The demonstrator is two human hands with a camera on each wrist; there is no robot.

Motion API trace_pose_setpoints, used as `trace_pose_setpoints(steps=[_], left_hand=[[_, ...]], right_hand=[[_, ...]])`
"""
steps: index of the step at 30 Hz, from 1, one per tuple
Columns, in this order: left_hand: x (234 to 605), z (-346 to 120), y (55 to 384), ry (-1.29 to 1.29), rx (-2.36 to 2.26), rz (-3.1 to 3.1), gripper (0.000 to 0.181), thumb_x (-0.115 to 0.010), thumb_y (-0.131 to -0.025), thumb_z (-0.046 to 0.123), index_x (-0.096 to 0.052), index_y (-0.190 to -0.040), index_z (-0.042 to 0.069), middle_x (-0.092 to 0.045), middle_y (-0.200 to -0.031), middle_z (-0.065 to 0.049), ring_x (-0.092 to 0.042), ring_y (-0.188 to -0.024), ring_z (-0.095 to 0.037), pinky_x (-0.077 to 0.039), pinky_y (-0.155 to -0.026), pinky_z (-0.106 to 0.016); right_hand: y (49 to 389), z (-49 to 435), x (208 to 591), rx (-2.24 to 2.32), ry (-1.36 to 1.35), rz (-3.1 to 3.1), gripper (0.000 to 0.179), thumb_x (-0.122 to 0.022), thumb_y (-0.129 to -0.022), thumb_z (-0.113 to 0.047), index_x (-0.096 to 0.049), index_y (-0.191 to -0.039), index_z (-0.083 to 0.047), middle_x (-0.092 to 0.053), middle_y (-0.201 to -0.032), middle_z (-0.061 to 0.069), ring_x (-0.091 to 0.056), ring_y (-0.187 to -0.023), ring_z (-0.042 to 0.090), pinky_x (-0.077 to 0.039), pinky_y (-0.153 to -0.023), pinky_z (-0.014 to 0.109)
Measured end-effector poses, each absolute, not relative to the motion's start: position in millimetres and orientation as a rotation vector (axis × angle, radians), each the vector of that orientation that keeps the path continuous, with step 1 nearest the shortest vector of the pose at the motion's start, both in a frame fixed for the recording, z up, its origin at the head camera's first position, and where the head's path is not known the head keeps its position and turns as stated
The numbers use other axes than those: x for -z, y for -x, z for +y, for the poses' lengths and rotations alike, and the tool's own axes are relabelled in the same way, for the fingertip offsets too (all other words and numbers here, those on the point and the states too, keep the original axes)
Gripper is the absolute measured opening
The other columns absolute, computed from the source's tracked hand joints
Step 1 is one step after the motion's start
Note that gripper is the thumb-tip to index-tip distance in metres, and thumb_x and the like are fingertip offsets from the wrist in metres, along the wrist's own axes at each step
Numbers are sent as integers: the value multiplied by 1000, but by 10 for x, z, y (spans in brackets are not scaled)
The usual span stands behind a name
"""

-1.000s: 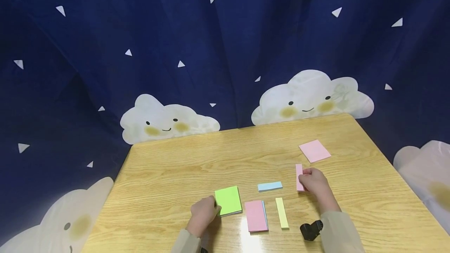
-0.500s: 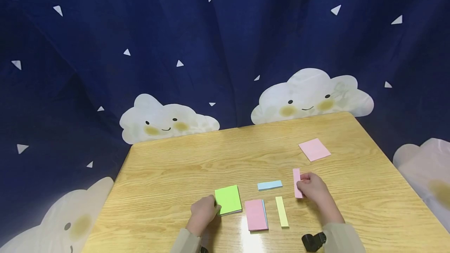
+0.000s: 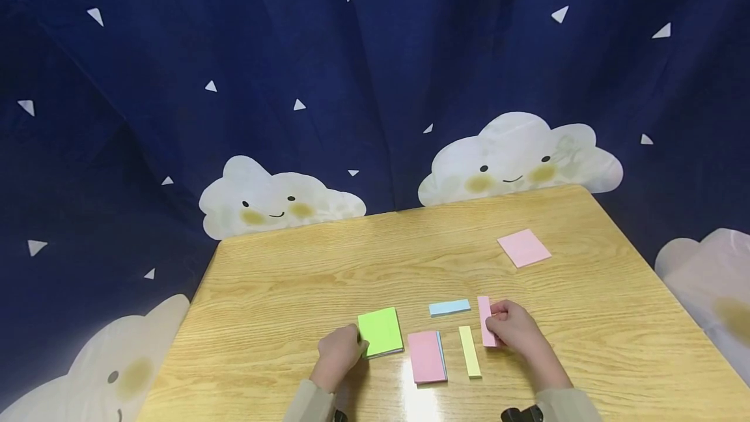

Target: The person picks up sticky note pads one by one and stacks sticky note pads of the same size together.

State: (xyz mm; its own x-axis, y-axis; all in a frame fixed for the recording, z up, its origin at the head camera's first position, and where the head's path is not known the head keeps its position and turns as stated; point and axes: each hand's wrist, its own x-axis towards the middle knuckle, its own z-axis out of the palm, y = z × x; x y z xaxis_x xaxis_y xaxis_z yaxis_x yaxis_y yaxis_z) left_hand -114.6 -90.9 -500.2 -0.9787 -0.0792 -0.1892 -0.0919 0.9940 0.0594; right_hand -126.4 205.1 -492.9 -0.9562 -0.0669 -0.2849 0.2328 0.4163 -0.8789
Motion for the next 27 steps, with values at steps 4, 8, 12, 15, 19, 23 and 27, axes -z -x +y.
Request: trace_pose_setpoints(steps=[4, 8, 12, 15, 19, 23, 27], left_hand=[[4990, -908, 1139, 133, -96, 2947, 31, -64, -80, 35, -55, -72, 6, -48, -56, -3, -46, -51, -13, -41, -50, -33], [5006, -913, 1142, 134, -94, 2941, 31, -64, -80, 35, -55, -72, 7, -48, -56, -3, -45, -51, -14, -41, -50, -32], [5004, -917, 1143, 128, -104, 2941, 31, -64, -80, 35, -55, -71, 7, -47, -56, -2, -45, -51, -13, -40, -50, -32], [4995, -917, 1140, 121, -110, 2945, 31, -64, -80, 34, -54, -70, 7, -47, -55, -2, -44, -51, -13, -40, -50, -32], [4989, -917, 1138, 117, -101, 2948, 31, -64, -80, 34, -55, -71, 7, -47, -55, -2, -45, -51, -13, -41, -50, -33], [4985, -916, 1136, 113, -92, 2951, 31, -64, -80, 35, -55, -72, 6, -48, -56, -2, -46, -51, -13, -42, -51, -33], [4973, -914, 1132, 112, -91, 2950, 31, -64, -80, 35, -55, -74, 6, -48, -56, -3, -47, -52, -14, -42, -51, -33]], right_hand=[[1210, 1988, 4969, 1567, -118, 2347, 31, -48, -75, 2, -41, -101, 18, -52, -72, 7, -50, -55, 15, -44, -48, 25], [1168, 1922, 5029, 1581, -120, 2285, 30, -49, -74, 3, -42, -100, 17, -52, -72, 7, -51, -55, 14, -46, -48, 25], [1128, 1876, 5087, 1593, -84, 2244, 27, -49, -74, 4, -43, -97, 16, -50, -72, 7, -50, -55, 14, -46, -48, 25], [1101, 1855, 5113, 1598, -54, 2228, 26, -50, -73, 4, -44, -95, 15, -50, -71, 7, -50, -54, 14, -46, -48, 25], [1083, 1836, 5140, 1585, -16, 2221, 25, -50, -72, 3, -44, -94, 14, -49, -69, 5, -49, -52, 12, -44, -47, 23], [1077, 1831, 5161, 1577, 26, 2218, 26, -50, -71, 3, -44, -94, 14, -48, -67, 5, -47, -52, 12, -43, -46, 22], [1070, 1822, 5167, 1574, 6, 2234, 27, -50, -70, 2, -44, -94, 13, -48, -67, 5, -47, -52, 12, -44, -46, 22]])
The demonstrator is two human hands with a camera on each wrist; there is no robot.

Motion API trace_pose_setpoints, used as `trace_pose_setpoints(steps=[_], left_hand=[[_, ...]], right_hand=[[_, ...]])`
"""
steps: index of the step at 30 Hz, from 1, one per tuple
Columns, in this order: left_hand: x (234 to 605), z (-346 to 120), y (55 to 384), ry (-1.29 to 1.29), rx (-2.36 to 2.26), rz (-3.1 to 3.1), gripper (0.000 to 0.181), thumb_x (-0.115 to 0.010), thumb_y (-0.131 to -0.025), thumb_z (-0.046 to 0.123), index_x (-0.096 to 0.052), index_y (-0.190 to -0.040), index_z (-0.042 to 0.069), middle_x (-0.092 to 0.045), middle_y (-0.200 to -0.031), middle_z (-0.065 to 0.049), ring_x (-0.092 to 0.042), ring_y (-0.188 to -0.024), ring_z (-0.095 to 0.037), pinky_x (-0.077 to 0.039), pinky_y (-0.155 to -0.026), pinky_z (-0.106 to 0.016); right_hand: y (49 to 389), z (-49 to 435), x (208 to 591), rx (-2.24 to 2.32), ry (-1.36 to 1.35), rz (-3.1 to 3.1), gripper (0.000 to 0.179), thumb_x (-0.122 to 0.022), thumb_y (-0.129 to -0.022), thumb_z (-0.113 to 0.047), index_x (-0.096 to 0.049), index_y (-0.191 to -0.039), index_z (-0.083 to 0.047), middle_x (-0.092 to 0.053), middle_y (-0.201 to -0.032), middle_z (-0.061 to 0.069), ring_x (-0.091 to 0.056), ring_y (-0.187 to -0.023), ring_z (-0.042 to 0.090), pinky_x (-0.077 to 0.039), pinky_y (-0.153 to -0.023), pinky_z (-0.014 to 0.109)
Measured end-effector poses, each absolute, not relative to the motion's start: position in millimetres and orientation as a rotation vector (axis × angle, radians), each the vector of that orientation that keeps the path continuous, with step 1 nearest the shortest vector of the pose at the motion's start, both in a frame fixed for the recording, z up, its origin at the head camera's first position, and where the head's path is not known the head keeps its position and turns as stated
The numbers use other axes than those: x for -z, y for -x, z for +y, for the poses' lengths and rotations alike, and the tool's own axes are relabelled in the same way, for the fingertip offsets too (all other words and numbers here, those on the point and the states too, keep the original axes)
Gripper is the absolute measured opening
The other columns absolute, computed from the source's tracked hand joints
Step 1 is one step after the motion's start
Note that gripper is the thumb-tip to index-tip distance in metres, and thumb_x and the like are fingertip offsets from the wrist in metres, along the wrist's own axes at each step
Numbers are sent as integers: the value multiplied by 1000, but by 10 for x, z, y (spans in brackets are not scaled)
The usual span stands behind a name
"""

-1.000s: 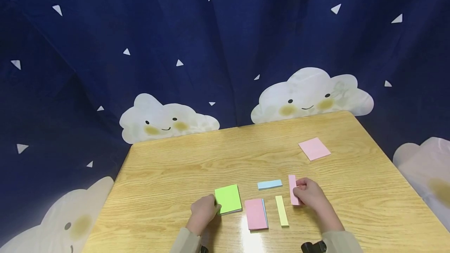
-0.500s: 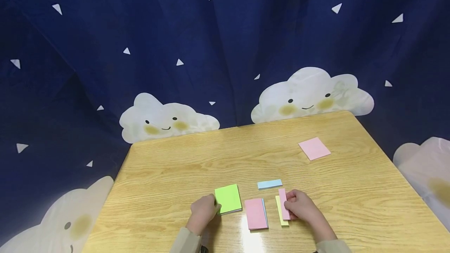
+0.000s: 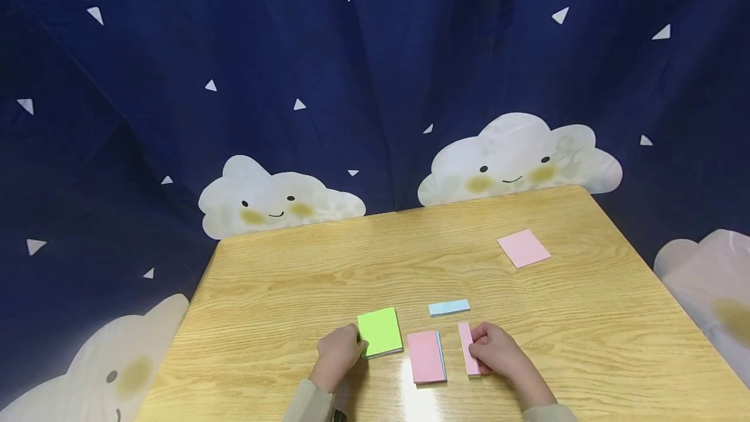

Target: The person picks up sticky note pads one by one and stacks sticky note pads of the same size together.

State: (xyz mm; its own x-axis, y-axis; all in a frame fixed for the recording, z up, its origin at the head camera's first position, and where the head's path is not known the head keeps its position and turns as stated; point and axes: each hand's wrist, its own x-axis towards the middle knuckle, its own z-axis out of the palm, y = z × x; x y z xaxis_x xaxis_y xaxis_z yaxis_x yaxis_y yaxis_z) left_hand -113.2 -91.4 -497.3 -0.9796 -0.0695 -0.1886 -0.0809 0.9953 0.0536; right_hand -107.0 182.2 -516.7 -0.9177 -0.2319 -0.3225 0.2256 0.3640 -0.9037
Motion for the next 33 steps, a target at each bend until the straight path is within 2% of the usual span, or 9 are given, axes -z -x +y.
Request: trace_pose_setpoints(steps=[9, 20, 33], left_hand=[[4999, -914, 1154, 131, -85, 2935, 30, -64, -80, 35, -56, -75, 6, -50, -59, -4, -49, -54, -15, -43, -52, -34], [4988, -911, 1156, 106, -80, 2938, 29, -64, -81, 34, -56, -74, 7, -51, -59, -3, -51, -55, -14, -43, -53, -35], [4993, -909, 1163, 118, -88, 2913, 28, -64, -81, 34, -56, -76, 7, -54, -63, -4, -54, -60, -17, -43, -57, -36]], right_hand=[[1067, 1771, 5168, 1563, -117, 2304, 31, -53, -68, 4, -44, -97, 12, -48, -69, 7, -47, -51, 14, -42, -44, 23], [1073, 1779, 5186, 1534, -121, 2321, 33, -54, -70, 1, -42, -99, 12, -47, -67, 7, -44, -50, 13, -40, -43, 22], [1288, 1874, 5048, 1466, -45, 2475, 26, -48, -78, -1, -45, -101, 10, -46, -69, 5, -44, -51, 15, -42, -46, 29]])
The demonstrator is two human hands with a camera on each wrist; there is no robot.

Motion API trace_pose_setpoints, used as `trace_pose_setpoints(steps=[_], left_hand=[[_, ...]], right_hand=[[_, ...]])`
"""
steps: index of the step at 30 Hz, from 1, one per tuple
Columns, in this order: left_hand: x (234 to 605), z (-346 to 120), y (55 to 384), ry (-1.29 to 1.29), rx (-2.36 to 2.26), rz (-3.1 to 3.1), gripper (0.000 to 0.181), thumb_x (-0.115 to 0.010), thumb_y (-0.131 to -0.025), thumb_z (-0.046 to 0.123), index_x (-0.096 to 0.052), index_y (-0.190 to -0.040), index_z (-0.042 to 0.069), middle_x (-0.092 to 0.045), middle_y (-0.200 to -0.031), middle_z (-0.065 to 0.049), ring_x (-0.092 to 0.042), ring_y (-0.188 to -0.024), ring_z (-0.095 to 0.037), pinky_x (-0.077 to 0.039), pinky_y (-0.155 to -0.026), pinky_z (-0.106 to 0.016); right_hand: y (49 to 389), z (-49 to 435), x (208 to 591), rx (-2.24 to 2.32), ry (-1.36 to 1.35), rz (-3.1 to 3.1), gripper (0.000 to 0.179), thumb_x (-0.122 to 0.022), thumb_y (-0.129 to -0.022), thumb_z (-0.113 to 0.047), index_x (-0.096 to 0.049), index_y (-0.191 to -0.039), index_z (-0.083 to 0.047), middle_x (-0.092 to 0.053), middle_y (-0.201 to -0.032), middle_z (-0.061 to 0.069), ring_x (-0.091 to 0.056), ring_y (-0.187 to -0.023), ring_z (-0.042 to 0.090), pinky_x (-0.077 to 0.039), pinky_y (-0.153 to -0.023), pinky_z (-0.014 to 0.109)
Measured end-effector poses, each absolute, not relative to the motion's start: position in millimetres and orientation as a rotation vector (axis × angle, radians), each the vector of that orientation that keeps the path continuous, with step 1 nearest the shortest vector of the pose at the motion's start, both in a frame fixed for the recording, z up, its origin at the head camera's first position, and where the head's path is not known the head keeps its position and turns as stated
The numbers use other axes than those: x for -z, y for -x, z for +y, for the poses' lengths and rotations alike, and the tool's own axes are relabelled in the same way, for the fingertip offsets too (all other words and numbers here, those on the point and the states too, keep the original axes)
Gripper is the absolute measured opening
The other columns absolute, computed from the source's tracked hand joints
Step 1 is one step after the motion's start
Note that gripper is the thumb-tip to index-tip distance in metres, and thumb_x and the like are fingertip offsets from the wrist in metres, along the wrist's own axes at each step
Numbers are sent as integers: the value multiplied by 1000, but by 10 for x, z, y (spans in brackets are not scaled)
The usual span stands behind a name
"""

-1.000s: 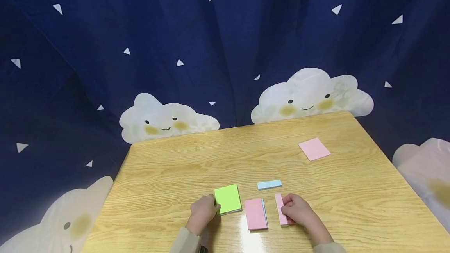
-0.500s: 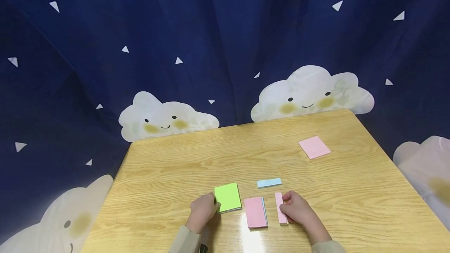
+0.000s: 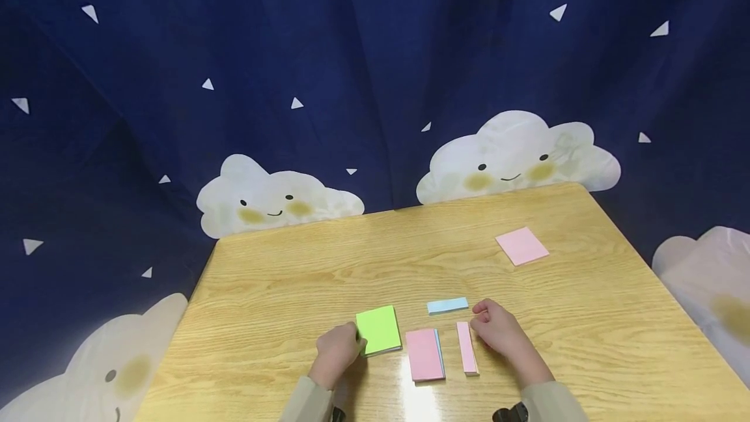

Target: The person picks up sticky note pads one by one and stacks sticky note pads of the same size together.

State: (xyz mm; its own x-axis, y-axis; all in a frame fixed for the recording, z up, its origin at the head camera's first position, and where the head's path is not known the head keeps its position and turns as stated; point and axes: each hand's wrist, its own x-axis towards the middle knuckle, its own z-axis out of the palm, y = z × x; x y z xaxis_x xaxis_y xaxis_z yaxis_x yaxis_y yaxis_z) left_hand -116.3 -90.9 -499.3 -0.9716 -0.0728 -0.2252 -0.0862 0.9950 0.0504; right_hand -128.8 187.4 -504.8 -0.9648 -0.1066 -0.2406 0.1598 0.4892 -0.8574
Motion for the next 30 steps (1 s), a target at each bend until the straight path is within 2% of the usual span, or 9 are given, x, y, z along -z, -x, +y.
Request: trace_pose_setpoints(steps=[6, 10, 17, 25, 30], left_hand=[[5006, -908, 1162, 136, -100, 2901, 30, -64, -80, 34, -56, -77, 6, -52, -61, -5, -52, -58, -17, -43, -58, -36], [5019, -915, 1148, 136, -110, 2907, 30, -65, -79, 35, -56, -77, 6, -52, -62, -5, -53, -58, -18, -43, -58, -36], [4995, -920, 1128, 149, -100, 2917, 31, -65, -78, 35, -55, -74, 6, -51, -60, -4, -50, -55, -16, -43, -56, -35], [4979, -913, 1116, 130, -106, 2928, 31, -65, -78, 35, -56, -75, 6, -51, -59, -4, -50, -55, -16, -43, -55, -34], [4951, -918, 1106, 130, -114, 2948, 31, -67, -77, 35, -56, -73, 6, -51, -60, -4, -51, -56, -16, -43, -55, -35]], right_hand=[[1498, 1902, 4973, 1374, 113, 2605, 24, -49, -79, -2, -48, -100, 9, -46, -74, 4, -44, -57, 14, -41, -48, 27], [1652, 1905, 4963, 1280, 324, 2703, 18, -49, -79, 0, -51, -96, 8, -46, -76, 4, -42, -64, 15, -37, -53, 27], [1890, 1825, 5083, 1081, 669, 2646, 21, -56, -72, 7, -54, -93, 5, -49, -78, 5, -42, -69, 17, -38, -61, 31], [1919, 1712, 5185, 859, 848, 2679, 23, -60, -64, 8, -57, -86, -1, -49, -77, 2, -39, -66, 14, -38, -60, 30], [1928, 1663, 5189, 769, 842, 2748, 26, -61, -63, 9, -56, -85, -2, -48, -76, 1, -40, -66, 14, -40, -60, 32]])
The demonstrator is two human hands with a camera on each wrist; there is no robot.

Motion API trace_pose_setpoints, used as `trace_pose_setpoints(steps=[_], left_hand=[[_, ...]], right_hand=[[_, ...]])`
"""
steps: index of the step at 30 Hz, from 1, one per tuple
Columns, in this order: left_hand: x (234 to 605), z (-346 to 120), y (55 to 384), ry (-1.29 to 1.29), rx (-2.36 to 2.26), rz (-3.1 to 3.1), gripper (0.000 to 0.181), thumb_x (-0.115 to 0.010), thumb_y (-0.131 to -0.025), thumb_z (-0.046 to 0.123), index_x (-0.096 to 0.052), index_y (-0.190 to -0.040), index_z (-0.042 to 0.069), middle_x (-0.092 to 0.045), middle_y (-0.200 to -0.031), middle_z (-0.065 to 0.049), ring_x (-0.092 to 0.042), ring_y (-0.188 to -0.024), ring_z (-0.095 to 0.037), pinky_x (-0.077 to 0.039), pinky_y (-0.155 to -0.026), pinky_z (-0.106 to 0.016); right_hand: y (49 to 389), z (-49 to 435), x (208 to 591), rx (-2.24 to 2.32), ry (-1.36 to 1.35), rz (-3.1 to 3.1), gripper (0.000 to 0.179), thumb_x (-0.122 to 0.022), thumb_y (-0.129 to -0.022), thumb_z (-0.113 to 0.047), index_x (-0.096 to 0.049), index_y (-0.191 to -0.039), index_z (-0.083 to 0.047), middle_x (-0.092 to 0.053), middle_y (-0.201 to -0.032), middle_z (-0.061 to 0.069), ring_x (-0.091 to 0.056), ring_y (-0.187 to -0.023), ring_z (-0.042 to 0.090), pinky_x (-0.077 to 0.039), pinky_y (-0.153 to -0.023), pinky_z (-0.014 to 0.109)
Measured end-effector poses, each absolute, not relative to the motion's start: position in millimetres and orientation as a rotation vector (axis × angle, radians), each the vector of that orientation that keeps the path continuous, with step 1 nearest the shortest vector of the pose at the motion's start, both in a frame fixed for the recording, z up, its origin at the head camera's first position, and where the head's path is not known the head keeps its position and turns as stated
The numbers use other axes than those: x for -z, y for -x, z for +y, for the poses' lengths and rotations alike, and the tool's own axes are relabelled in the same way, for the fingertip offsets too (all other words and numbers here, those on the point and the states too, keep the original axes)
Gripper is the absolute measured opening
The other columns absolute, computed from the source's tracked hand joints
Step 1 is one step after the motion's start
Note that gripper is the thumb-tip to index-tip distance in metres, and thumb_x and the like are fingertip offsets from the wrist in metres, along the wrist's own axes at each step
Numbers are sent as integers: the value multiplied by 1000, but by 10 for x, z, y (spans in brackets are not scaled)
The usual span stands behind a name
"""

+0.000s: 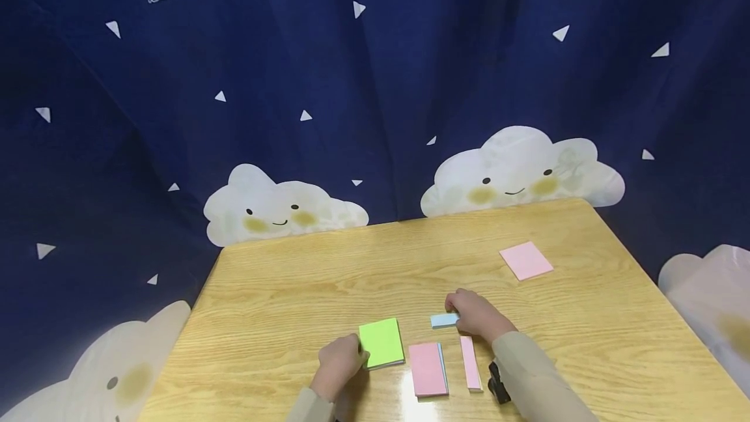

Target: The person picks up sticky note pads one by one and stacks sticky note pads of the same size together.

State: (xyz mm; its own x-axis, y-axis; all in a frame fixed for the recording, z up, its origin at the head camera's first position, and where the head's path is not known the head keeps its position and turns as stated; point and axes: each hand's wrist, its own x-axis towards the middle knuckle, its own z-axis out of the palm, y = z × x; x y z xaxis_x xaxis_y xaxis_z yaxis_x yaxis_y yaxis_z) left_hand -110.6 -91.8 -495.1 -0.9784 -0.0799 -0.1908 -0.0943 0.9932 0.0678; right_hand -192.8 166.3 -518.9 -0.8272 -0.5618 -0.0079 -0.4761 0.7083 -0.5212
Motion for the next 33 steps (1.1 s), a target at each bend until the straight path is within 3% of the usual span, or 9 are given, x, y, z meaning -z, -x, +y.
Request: trace_pose_setpoints(steps=[11, 21, 33], left_hand=[[4962, -945, 1118, 127, -168, 2934, 30, -67, -77, 34, -57, -74, 6, -50, -58, -3, -50, -54, -15, -42, -54, -35], [4967, -958, 1106, 112, -182, 2954, 30, -66, -77, 35, -56, -74, 7, -53, -61, -4, -54, -57, -17, -43, -54, -36], [4979, -951, 1118, 137, -196, 2924, 30, -66, -78, 34, -57, -77, 5, -52, -61, -5, -50, -56, -16, -43, -57, -37]], right_hand=[[1963, 1618, 5266, 675, 1001, 2777, 30, -61, -64, 12, -58, -92, 3, -53, -82, 5, -50, -73, 19, -44, -67, 36], [1896, 1805, 5279, 760, 664, 2821, 25, -58, -59, 14, -49, -72, -6, -41, -67, 1, -37, -60, 15, -35, -55, 30], [1889, 2082, 5279, 950, 297, 2737, 12, -55, -72, 0, -43, -75, -4, -38, -62, 3, -36, -56, 16, -29, -53, 29]])
